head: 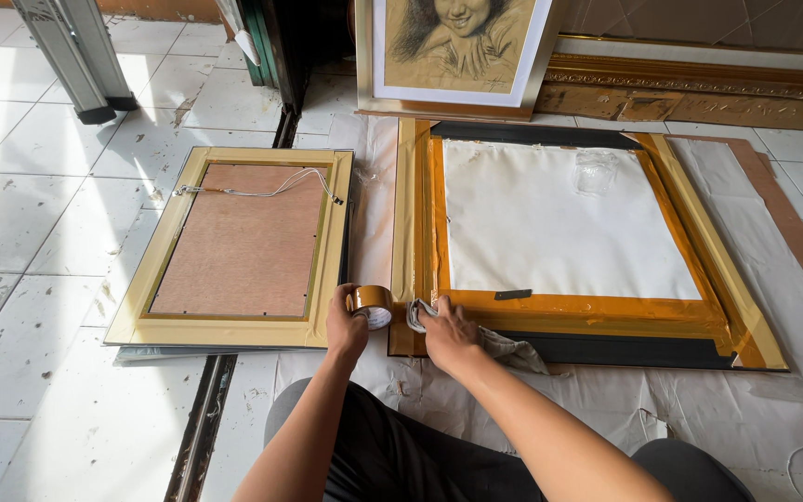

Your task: The person applies masking tape along the edges of a wooden picture frame while sitting on the floor. They use a cloth to wipe the frame surface and smooth the tape, then lift the frame to inspect it before continuing to apply tape to the remaining edges.

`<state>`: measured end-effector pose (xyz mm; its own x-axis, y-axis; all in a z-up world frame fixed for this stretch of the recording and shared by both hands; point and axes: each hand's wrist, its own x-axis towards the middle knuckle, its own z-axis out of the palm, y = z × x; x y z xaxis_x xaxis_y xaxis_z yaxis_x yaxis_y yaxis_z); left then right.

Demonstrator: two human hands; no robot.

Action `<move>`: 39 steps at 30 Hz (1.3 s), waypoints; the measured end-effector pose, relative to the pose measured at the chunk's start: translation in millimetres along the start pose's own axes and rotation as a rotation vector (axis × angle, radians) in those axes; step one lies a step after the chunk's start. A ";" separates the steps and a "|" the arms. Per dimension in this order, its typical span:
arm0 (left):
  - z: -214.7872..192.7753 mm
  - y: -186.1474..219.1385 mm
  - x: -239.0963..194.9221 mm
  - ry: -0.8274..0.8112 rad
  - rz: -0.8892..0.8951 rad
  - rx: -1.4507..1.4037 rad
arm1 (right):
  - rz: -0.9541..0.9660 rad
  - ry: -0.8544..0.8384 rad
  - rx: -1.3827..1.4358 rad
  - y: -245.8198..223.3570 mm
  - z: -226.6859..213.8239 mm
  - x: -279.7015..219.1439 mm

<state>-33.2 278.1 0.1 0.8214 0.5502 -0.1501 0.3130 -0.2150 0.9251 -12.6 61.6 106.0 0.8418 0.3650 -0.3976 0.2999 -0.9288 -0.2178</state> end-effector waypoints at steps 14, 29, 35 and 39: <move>-7.5 43.5 -30.2 -0.092 -0.066 -0.117 | 0.015 0.001 -0.012 -14.2 12.3 11.4; -8.6 52.8 -44.0 -0.104 -0.008 -0.092 | 0.036 0.037 -0.108 18.6 39.1 32.0; -7.0 57.3 -39.2 -0.079 0.051 -0.046 | -0.016 0.057 -0.109 22.2 25.4 29.9; -4.1 49.3 -42.5 -0.052 0.108 0.005 | -0.006 0.047 -0.057 17.3 16.0 19.2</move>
<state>-54.6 247.4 53.5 0.8742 0.4808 -0.0677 0.2235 -0.2748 0.9352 1.6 53.6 80.3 0.8596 0.3682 -0.3543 0.3287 -0.9293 -0.1683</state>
